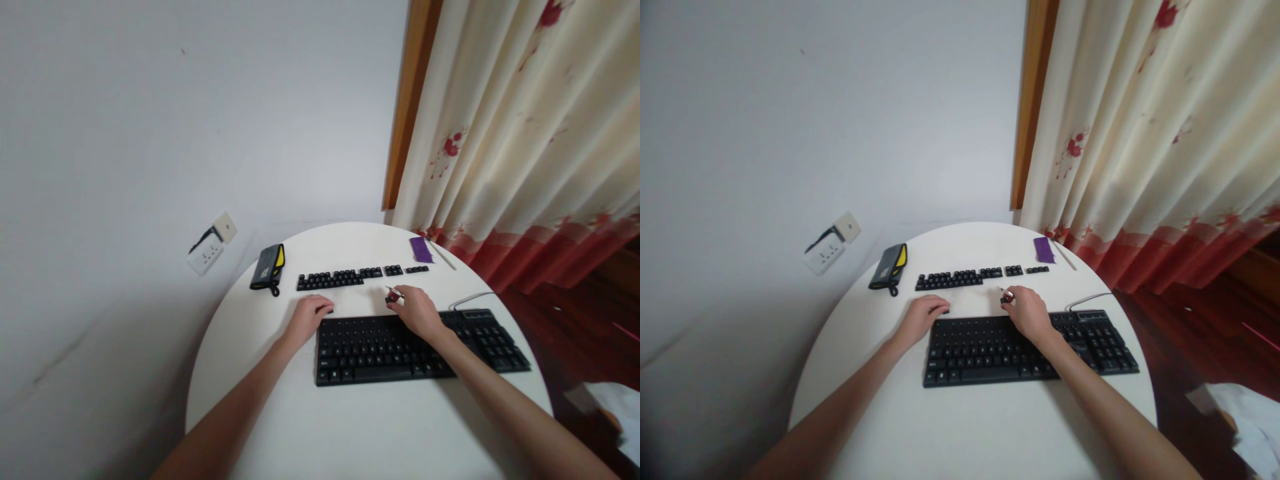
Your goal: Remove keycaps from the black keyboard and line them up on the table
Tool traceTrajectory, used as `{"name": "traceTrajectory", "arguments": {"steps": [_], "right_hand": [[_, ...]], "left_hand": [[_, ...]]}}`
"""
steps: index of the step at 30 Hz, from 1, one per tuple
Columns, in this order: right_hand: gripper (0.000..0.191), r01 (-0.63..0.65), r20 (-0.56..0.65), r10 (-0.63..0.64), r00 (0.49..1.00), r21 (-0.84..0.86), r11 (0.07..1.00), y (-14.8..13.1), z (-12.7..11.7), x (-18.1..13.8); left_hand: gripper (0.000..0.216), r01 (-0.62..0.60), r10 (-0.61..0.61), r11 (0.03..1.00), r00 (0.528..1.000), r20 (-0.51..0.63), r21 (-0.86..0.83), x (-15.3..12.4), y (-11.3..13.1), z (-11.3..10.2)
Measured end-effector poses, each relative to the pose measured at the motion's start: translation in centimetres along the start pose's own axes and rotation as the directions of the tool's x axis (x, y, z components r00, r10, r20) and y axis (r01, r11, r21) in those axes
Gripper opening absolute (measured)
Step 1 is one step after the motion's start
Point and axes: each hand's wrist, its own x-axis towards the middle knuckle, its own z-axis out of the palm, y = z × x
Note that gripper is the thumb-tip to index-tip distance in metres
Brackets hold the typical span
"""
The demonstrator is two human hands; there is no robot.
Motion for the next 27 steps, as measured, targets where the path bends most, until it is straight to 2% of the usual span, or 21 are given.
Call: {"name": "traceTrajectory", "arguments": {"steps": [4, 9, 14, 18, 24, 27], "right_hand": [[0.009, -0.077, 0.003, 0.077, 0.997, 0.013, 0.997, 0.3, 0.1, 0.8], [0.014, -0.139, 0.054, 0.139, 0.989, -0.006, 0.99, 0.6, 0.6, 2.1], [0.014, -0.154, 0.089, 0.152, 0.984, 0.012, 0.988, 1.0, 1.3, 2.9], [0.015, -0.146, 0.119, 0.143, 0.983, 0.021, 0.989, 1.0, 1.6, 3.1], [0.015, -0.136, 0.136, 0.133, 0.982, 0.018, 0.991, 0.9, 1.5, 3.2], [0.016, -0.142, 0.131, 0.138, 0.982, 0.016, 0.99, 1.1, 1.5, 3.2]], "left_hand": [[0.017, -0.083, 0.075, 0.991, 0.995, 0.071, 0.106, -0.3, 0.3, -0.4], [0.017, -0.042, 0.02, 0.986, 0.991, 0.131, 0.163, -0.2, 1.0, -1.3], [0.013, -0.032, 0.011, 0.989, 0.99, 0.14, 0.147, 0.1, 0.7, -2.4], [0.014, -0.033, 0.016, 0.99, 0.992, 0.128, 0.135, 0.3, 0.5, -2.2], [0.012, 0.034, -0.041, 0.999, 0.979, 0.2, 0.04, 0.8, 0.9, -1.7], [0.012, 0.045, -0.059, 0.996, 0.976, 0.212, 0.072, 0.9, 0.9, -2.2]]}}
